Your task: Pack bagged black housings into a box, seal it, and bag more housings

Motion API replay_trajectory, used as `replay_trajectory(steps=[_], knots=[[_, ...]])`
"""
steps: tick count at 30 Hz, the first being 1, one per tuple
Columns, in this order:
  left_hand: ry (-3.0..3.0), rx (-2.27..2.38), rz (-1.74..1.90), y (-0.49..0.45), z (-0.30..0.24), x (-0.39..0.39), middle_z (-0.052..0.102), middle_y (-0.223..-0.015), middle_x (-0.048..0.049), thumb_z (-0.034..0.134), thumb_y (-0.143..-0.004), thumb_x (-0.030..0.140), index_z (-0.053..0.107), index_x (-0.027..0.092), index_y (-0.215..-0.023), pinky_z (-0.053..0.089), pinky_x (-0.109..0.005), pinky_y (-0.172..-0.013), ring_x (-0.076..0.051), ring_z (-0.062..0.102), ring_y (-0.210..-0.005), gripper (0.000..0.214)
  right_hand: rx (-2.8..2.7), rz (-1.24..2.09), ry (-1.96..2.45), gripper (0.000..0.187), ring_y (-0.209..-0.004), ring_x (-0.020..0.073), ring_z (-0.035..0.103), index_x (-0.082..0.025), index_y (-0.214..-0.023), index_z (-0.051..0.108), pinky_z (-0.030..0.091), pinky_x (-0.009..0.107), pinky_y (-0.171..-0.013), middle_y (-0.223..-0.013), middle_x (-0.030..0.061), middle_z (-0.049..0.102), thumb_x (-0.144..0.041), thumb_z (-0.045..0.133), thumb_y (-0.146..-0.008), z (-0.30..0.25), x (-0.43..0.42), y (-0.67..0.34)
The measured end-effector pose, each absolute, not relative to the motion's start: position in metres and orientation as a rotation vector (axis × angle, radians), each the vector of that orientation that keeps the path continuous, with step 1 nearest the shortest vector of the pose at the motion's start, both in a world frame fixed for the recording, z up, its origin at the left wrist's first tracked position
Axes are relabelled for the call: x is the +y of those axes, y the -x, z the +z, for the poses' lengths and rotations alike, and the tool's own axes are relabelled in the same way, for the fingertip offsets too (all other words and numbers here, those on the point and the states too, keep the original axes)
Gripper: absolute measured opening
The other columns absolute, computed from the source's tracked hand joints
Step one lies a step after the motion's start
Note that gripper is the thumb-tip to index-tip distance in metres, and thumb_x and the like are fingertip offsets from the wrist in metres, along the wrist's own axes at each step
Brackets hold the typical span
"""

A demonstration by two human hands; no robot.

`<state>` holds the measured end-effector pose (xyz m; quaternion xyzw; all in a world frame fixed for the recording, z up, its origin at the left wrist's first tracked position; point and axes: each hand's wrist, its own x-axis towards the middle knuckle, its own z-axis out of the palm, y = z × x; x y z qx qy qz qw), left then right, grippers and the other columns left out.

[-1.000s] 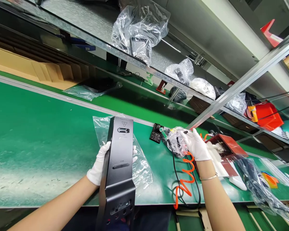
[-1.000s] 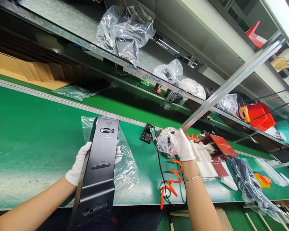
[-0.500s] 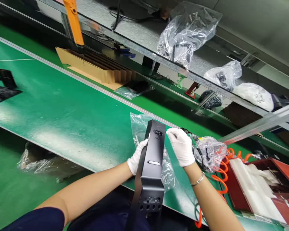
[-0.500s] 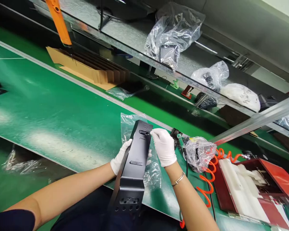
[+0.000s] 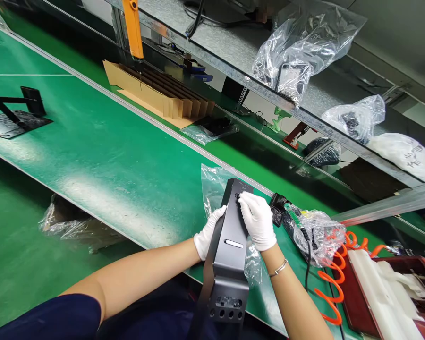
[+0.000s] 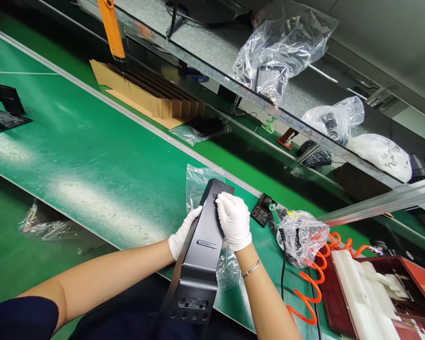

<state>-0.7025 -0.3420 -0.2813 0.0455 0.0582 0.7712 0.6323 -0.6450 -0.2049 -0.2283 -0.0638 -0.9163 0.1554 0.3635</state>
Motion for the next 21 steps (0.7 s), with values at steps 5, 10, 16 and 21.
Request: replay_trajectory(steps=[5,10,16,21], knots=[[-0.234,0.076,1.636,0.703,-0.289,-0.343,0.077,-0.108,-0.0144,0.054,-0.087,0.065,0.065,0.010,-0.127,0.046,-0.047,-0.104,-0.034,0.069,-0.111,0.069,-2.084,0.837,0.407,0.049,-0.122,0.0187,0.058,-0.017,-0.125,0.064,0.043,0.039,-0.115,-0.130,0.0092,0.063,-0.052,0.047,-0.096,-0.228,-0.205,0.638],[-0.296,0.098,1.558,0.703,-0.288,-0.346,0.076,-0.110,-0.0176,0.053,-0.083,0.071,0.064,0.008,-0.127,0.049,-0.047,-0.098,-0.035,0.072,-0.105,0.078,-1.956,1.382,0.701,0.071,-0.132,0.0226,0.053,-0.019,-0.140,0.050,0.047,0.042,-0.112,-0.146,0.0112,0.050,-0.062,0.061,-0.084,-0.230,-0.193,0.645],[-0.292,0.154,1.557,0.700,-0.280,-0.349,0.077,-0.106,-0.0160,0.057,-0.082,0.067,0.066,0.008,-0.123,0.048,-0.046,-0.100,-0.035,0.070,-0.108,0.072,-2.026,1.704,0.617,0.061,-0.112,0.0222,0.066,-0.021,-0.125,0.060,0.059,0.038,-0.093,-0.128,0.0089,0.064,-0.060,0.069,-0.080,-0.222,-0.202,0.660],[-0.181,0.198,1.625,0.699,-0.286,-0.349,0.079,-0.098,-0.0103,0.056,-0.088,0.057,0.068,0.013,-0.121,0.050,-0.044,-0.098,-0.032,0.072,-0.102,0.057,-1.976,1.776,0.605,0.063,-0.104,0.0218,0.068,-0.018,-0.119,0.060,0.060,0.035,-0.090,-0.121,0.0085,0.068,-0.055,0.078,-0.071,-0.212,-0.214,0.659]])
